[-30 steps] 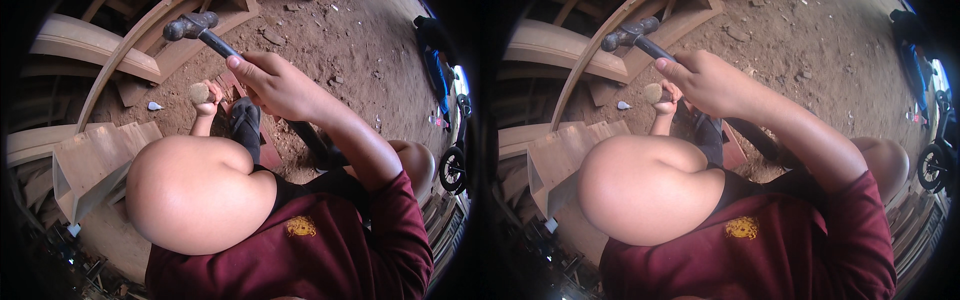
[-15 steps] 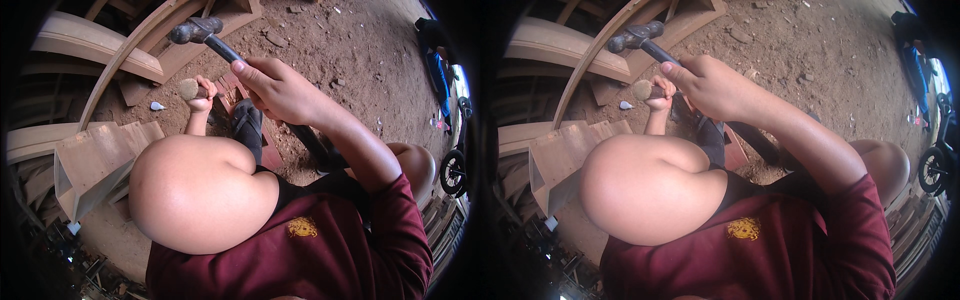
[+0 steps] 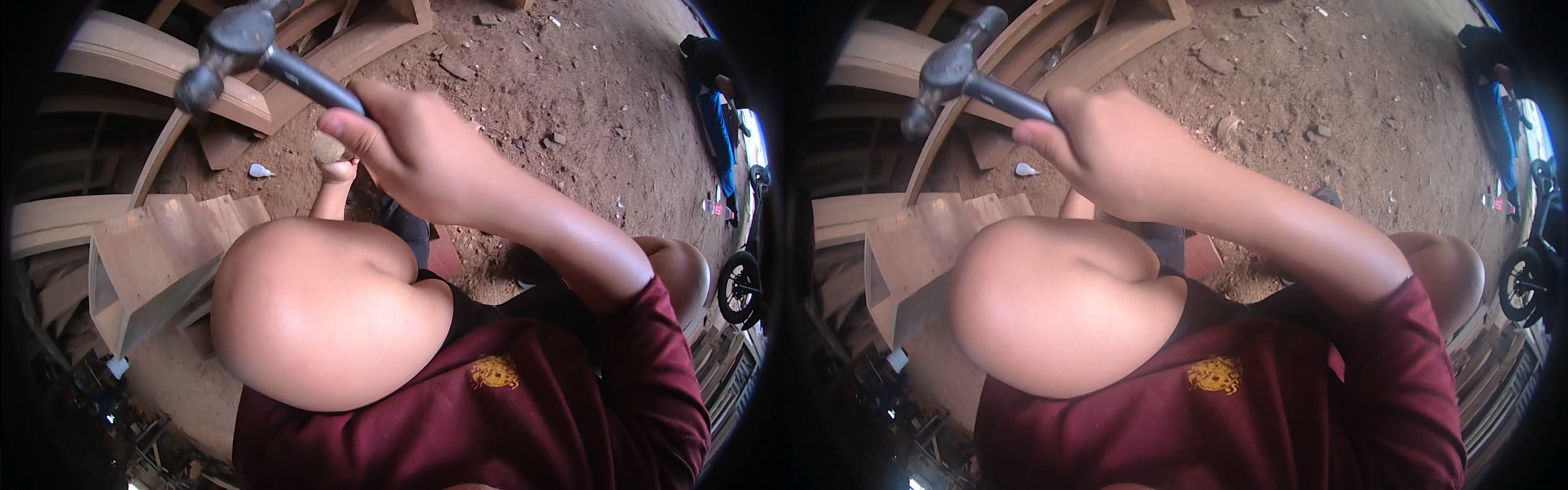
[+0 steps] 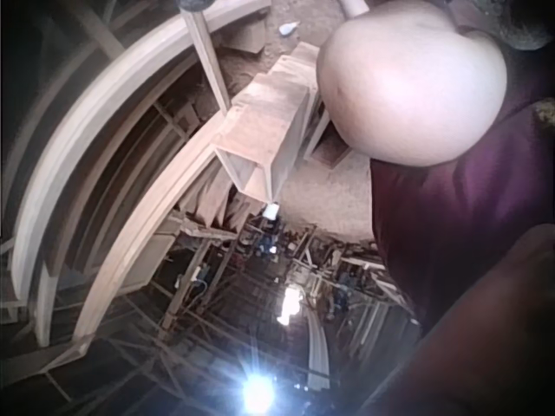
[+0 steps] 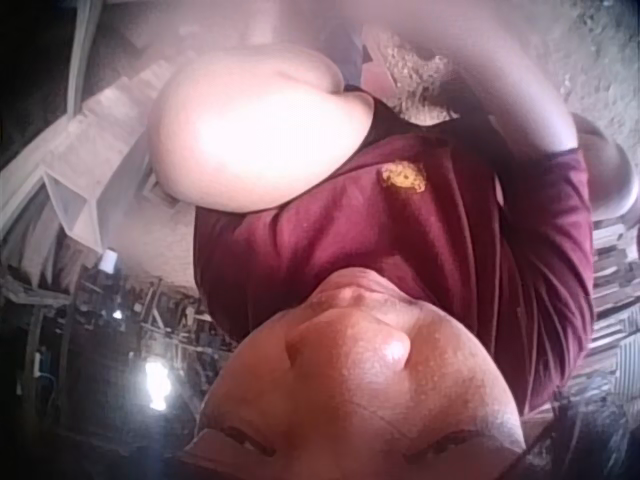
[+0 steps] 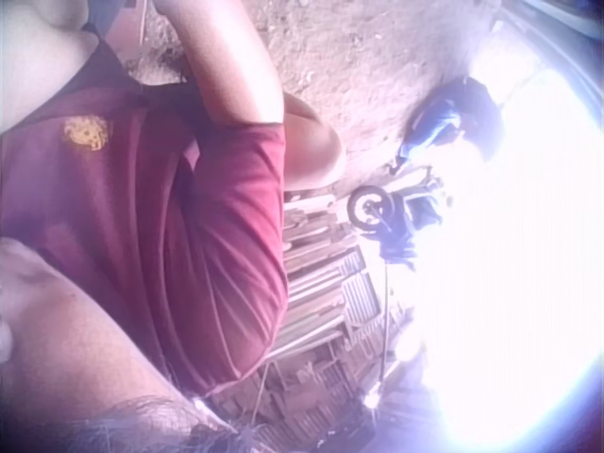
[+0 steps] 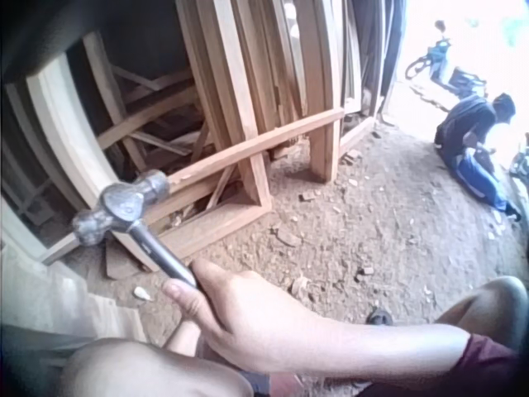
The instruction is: The person sits on the ground and uses a hammer and a chisel to carve a small piece of wood. They repeatedly strike the chisel to shape the wood, occasionally adjusting the piece and the tool.
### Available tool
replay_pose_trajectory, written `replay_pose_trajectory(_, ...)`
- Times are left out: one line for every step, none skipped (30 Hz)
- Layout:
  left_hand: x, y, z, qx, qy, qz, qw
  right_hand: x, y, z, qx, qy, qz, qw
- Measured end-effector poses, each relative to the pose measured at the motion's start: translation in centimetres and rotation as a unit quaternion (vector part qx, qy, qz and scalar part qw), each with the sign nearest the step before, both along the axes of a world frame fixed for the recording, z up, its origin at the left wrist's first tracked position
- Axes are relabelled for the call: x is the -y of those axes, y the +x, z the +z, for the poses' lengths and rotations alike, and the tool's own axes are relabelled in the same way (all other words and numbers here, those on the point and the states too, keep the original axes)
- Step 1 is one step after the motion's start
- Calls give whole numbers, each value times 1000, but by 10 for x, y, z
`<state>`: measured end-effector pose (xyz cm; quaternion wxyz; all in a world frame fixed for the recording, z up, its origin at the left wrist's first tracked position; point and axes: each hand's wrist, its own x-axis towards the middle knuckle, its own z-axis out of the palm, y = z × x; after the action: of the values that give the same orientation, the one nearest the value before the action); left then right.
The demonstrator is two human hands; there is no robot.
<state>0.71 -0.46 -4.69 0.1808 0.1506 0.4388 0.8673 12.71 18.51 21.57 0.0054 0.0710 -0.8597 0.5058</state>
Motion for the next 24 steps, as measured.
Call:
replay_pose_trajectory(1, -1, -3, -18, -7, -10, 1000, 7, -3, -6, -11, 51, 5, 999)
replay_pose_trajectory(2, -1, -5, -38, -13, -20, 999, 13, -6, -11, 7, 111, 31, 993)
replay_pose_trajectory(2, -4, -8, -59, -10, -14, 998, 14, -10, -13, 24, 180, 59, 982)
replay_pose_trajectory(0, 1, -12, 28, 61, -13, 998, 14, -12, -16, 90, 264, 109, 954)
replay_pose_trajectory(1, -1, -15, 3, 69, -12, 998, 15, -13, -14, 89, 249, 83, 961)
replay_pose_trajectory(1, 0, -18, -19, 63, -8, 998, 14, -16, -12, 64, 205, 73, 974)
replay_pose_trajectory(2, 1, -21, 20, 61, 10, 998, 13, -14, -9, 64, 164, 70, 982)
replay_pose_trajectory(2, 1, -22, 22, 48, 8, 999, 11, -14, -4, 61, 122, 63, 989)
replay_pose_trajectory(3, 0, -23, 19, 32, 3, 999, 12, -11, -1, 4, 79, 44, 996)
replay_pose_trajectory(3, 0, -23, 15, 22, -2, 1000, 12, -8, 4, 13, 56, 36, 998)
replay_pose_trajectory(4, -1, -21, 10, 14, -7, 1000, 12, -7, 2, -17, 21, 26, 999)
replay_pose_trajectory(4, -3, -19, 4, 11, -13, 1000, 12, -5, 6, -94, -32, 17, 995)
replay_pose_trajectory(4, -4, -16, -1, 2, -20, 1000, 12, -5, 1, -92, -38, 21, 995)
replay_pose_trajectory(3, -5, -12, -9, -4, -27, 1000, 12, -6, 1, 8, 111, 46, 993)
replay_pose_trajectory(3, -5, -9, -12, -4, -31, 999, 10, -6, -4, 104, 262, 78, 956)
replay_pose_trajectory(3, -2, -6, -6, -3, -35, 999, 7, -7, -6, 199, 272, 94, 937)
replay_pose_trajectory(2, -1, -4, -3, -2, -38, 999, 4, -5, -7, 169, 254, 71, 950)
replay_pose_trajectory(1, 1, -3, -1, 0, -39, 999, 0, -6, -8, 132, 210, 60, 967)
replay_pose_trajectory(2, 2, -2, 4, -1, -40, 999, -2, -3, -6, 126, 168, 54, 976)
replay_pose_trajectory(1, 2, -1, 7, 0, -39, 999, -5, -1, -3, 136, 140, 48, 980)
replay_pose_trajectory(2, 1, 0, 7, -1, -37, 999, -5, 2, -1, 58, 93, 23, 994)
replay_pose_trajectory(2, 0, 1, 6, -5, -36, 999, -5, 5, 5, 69, 65, 7, 995)
replay_pose_trajectory(2, -2, 2, 3, -11, -39, 999, -4, 6, 4, 24, 7, -7, 1000)
replay_pose_trajectory(1, -4, 4, -4, -13, -45, 999, -3, 8, 8, -41, -62, -16, 997)
